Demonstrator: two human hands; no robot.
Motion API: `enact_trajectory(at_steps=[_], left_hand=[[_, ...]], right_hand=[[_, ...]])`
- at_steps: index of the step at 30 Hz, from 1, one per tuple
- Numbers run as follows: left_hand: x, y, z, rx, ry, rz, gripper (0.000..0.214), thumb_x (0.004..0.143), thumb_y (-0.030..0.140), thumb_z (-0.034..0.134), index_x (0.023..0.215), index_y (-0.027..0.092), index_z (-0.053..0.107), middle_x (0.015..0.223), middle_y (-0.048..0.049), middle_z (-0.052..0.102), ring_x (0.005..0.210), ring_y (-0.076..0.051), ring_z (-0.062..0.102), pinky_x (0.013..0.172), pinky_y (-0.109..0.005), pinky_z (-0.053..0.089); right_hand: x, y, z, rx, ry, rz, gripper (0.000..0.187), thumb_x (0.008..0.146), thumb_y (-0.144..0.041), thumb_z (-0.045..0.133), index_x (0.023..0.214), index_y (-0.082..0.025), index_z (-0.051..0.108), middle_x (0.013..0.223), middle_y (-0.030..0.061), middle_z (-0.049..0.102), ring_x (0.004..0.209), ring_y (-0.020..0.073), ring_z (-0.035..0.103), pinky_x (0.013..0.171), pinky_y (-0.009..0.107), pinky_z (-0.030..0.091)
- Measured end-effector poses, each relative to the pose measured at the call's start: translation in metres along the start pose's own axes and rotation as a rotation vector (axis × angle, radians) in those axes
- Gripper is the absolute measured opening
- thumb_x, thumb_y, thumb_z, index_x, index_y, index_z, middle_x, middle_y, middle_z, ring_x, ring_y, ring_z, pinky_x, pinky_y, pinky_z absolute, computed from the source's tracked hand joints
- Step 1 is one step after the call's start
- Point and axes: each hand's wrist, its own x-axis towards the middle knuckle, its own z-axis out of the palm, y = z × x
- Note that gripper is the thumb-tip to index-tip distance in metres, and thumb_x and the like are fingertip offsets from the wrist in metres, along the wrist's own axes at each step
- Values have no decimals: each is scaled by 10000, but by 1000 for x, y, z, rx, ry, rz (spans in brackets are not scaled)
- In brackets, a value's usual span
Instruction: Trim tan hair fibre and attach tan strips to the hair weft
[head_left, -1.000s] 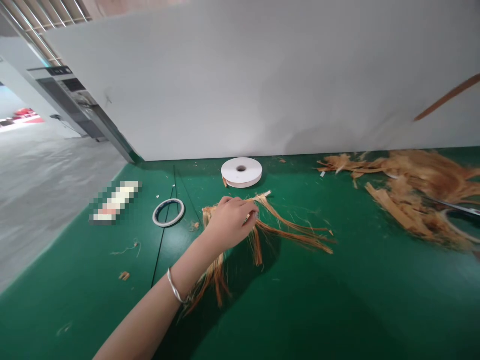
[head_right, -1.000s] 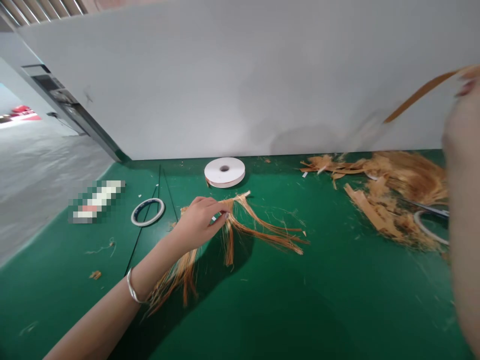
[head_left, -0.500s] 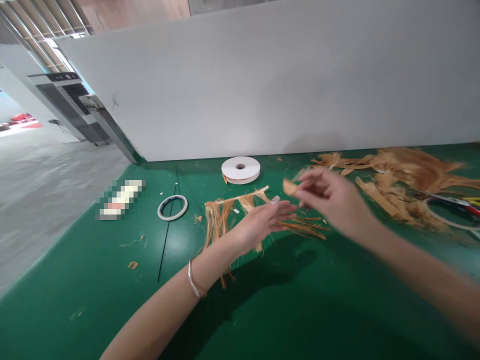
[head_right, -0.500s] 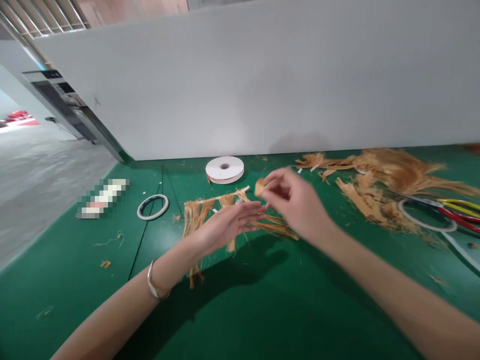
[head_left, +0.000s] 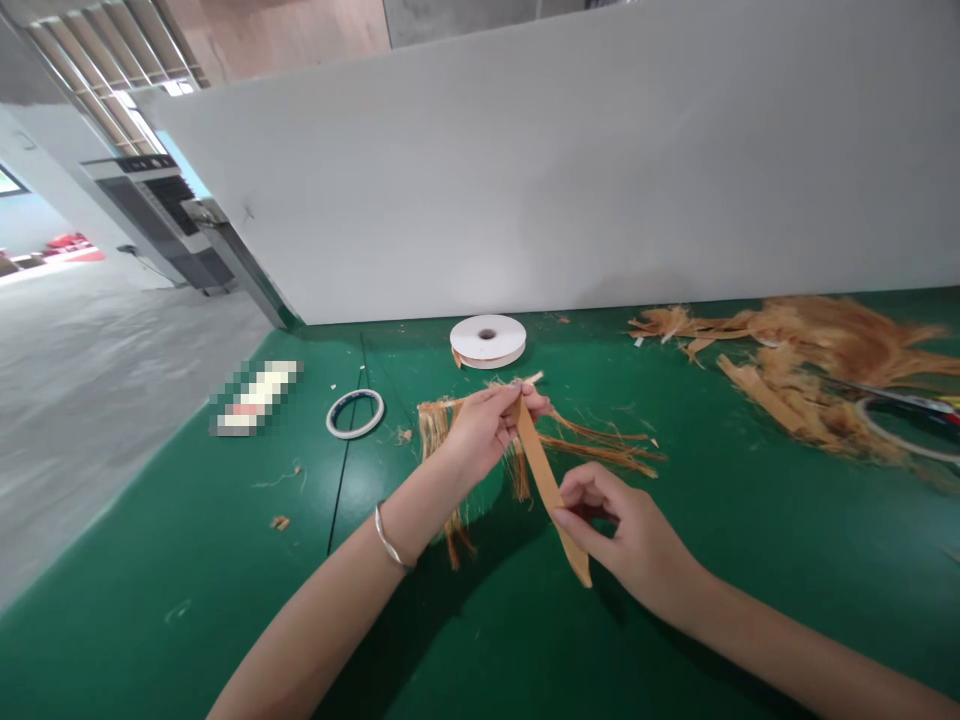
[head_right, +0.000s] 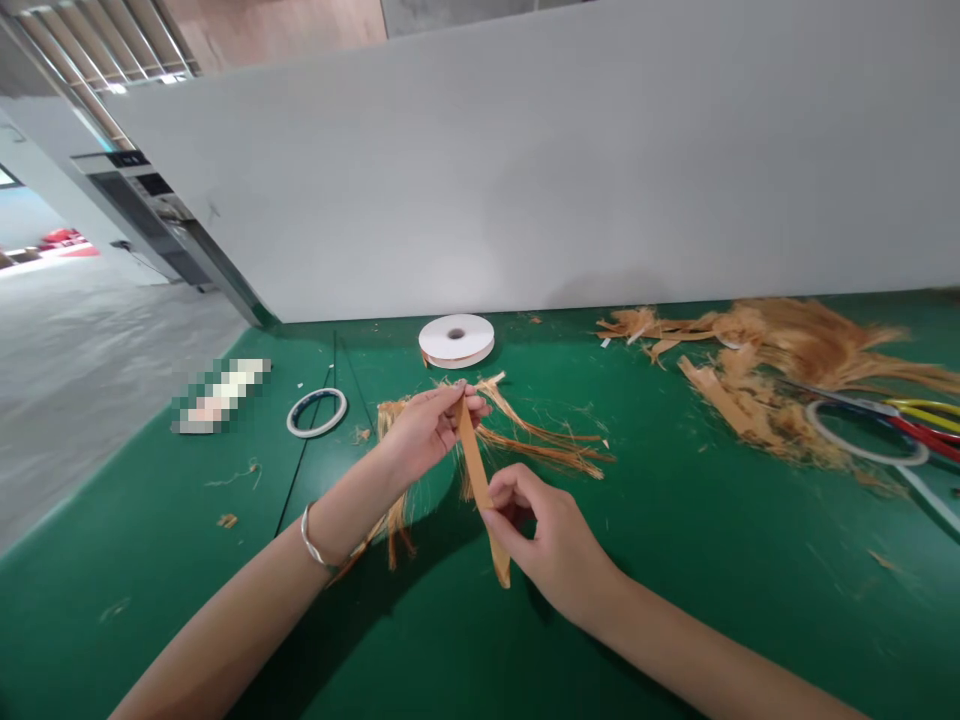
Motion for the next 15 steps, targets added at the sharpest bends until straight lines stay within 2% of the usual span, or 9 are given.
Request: enact_trajectory(at_steps=[4,8,10,12,15], left_hand=[[5,-1,0,-51,8,14,183,861,200,554,721,105,621,596,-2,585,582,-76,586,636,-198,466],[7,8,-1,50,26,77,169,842,218,586,720,106,623,500,28,516,487,-67,528,549,-185,446],[6,24,-2,145,54,152,183,838,248,600,726,105,626,484,23,525,473,-74,526,548,-195,459],[6,48,-4,141,104,242,197,858,229,579,704,111,612,435,45,470,425,-58,479,500,-174,429],[6,89,-10,156,130,258,303,924,195,464,653,121,579,357,84,316,304,-24,284,358,-153,266]], right_hand=[[-7,0,-1,5,-12,18,95,836,-246,499,768,-215,440,672,-12,533,591,111,549,545,236,472],[-13,-4,0,75,-160,61,99,802,-211,534,789,-215,436,687,-15,548,605,110,547,568,239,475],[-16,-5,-2,85,-248,80,106,792,-194,543,786,-213,439,674,-20,546,601,107,532,573,238,463],[-18,-3,-8,85,-336,107,104,790,-188,545,785,-211,443,679,-22,546,609,104,524,575,231,448],[-19,9,-23,67,-423,159,72,803,-220,542,804,-208,472,724,-11,554,652,107,532,598,228,440]])
